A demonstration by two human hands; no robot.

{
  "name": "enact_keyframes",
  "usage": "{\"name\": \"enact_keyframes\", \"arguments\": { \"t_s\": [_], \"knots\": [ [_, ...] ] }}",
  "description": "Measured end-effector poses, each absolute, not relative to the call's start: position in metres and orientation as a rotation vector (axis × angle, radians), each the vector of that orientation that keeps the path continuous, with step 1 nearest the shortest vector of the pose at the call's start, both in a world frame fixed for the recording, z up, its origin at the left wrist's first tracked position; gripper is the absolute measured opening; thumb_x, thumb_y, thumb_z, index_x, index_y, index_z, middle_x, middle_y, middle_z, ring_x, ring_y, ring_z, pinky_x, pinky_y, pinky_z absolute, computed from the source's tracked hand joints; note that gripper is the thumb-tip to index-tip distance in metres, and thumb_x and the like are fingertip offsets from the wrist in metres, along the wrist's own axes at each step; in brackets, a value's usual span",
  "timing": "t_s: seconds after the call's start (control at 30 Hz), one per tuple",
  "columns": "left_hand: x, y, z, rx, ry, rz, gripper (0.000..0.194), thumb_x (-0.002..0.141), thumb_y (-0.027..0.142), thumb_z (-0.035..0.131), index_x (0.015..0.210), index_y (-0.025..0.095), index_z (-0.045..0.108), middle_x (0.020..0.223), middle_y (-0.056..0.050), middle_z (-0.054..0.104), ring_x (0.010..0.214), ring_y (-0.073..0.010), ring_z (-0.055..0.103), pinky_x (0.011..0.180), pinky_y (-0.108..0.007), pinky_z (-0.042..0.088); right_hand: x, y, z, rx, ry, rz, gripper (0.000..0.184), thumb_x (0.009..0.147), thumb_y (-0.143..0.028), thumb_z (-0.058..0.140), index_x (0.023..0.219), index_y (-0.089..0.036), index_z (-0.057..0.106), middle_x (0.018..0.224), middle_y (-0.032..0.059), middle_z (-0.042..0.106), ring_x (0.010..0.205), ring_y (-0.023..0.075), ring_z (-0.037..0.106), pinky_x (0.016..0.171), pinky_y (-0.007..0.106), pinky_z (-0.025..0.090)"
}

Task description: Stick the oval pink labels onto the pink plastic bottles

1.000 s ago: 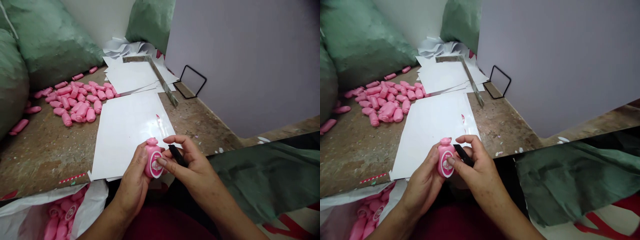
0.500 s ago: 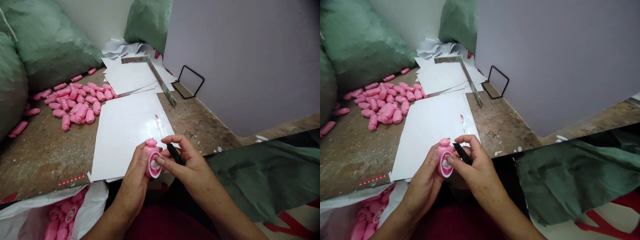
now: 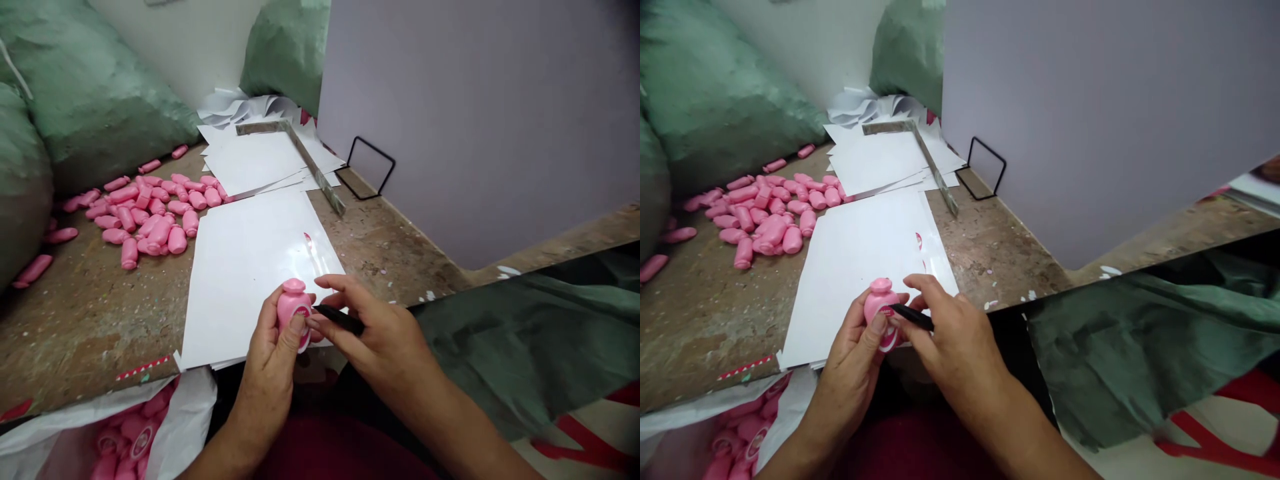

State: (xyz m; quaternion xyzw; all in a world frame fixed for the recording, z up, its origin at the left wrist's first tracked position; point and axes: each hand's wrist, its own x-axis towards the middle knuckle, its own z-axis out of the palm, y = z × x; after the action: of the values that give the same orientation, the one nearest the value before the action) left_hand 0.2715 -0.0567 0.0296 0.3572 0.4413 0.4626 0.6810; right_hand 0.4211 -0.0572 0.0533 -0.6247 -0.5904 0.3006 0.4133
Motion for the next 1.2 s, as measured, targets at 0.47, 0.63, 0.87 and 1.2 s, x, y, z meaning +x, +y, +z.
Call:
{"name": "enact_keyframes", "arguments": {
  "t_s": [0.47,0.63,0.87,1.2],
  "knots": [
    [0.263,-0.055,0.044,0.706,0.846,0.806,0.067,0.073,0.014,0.079,0.133,0.032,0.054,0.142,-0.003,0.055,0.117,-0.0219,0.062,0.090,-0.029,0.054,0.425,-0.041,0.049,-1.264,-1.196,1.342,0.021,0.076,-0.038,0.073,0.086,-0.020,0.067,0.071,-0.0030,0.062,0.064,0.0138,0.058,0.060,0.025,0.047],
    [0.256,-0.051,0.047,0.463,0.749,0.783,0.054,0.081,0.030,0.077,0.131,0.024,0.057,0.126,-0.009,0.065,0.107,-0.0218,0.067,0.087,-0.029,0.056,0.430,-0.041,0.042,-1.296,-1.215,1.291,0.021,0.075,-0.036,0.071,0.090,-0.020,0.071,0.069,-0.0034,0.058,0.065,0.0137,0.056,0.063,0.026,0.045],
    [0.246,-0.051,0.052,0.352,0.748,0.870,0.039,0.101,0.042,0.043,0.128,0.017,0.056,0.109,-0.013,0.071,0.091,-0.0209,0.072,0.076,-0.030,0.059,0.426,-0.046,0.037,-1.384,-1.255,1.232,0.028,0.079,-0.046,0.069,0.093,-0.022,0.067,0.072,-0.0024,0.058,0.065,0.0144,0.054,0.059,0.025,0.043],
    [0.244,-0.058,0.054,0.252,0.731,0.996,0.024,0.098,0.026,0.052,0.120,0.020,0.061,0.097,-0.007,0.071,0.082,-0.0129,0.069,0.070,-0.024,0.056,0.407,-0.082,0.048,-1.181,-1.941,0.544,0.026,0.102,-0.023,0.042,0.117,-0.026,0.063,0.097,0.0016,0.073,0.081,0.0159,0.067,0.070,0.029,0.043]
  ]
}}
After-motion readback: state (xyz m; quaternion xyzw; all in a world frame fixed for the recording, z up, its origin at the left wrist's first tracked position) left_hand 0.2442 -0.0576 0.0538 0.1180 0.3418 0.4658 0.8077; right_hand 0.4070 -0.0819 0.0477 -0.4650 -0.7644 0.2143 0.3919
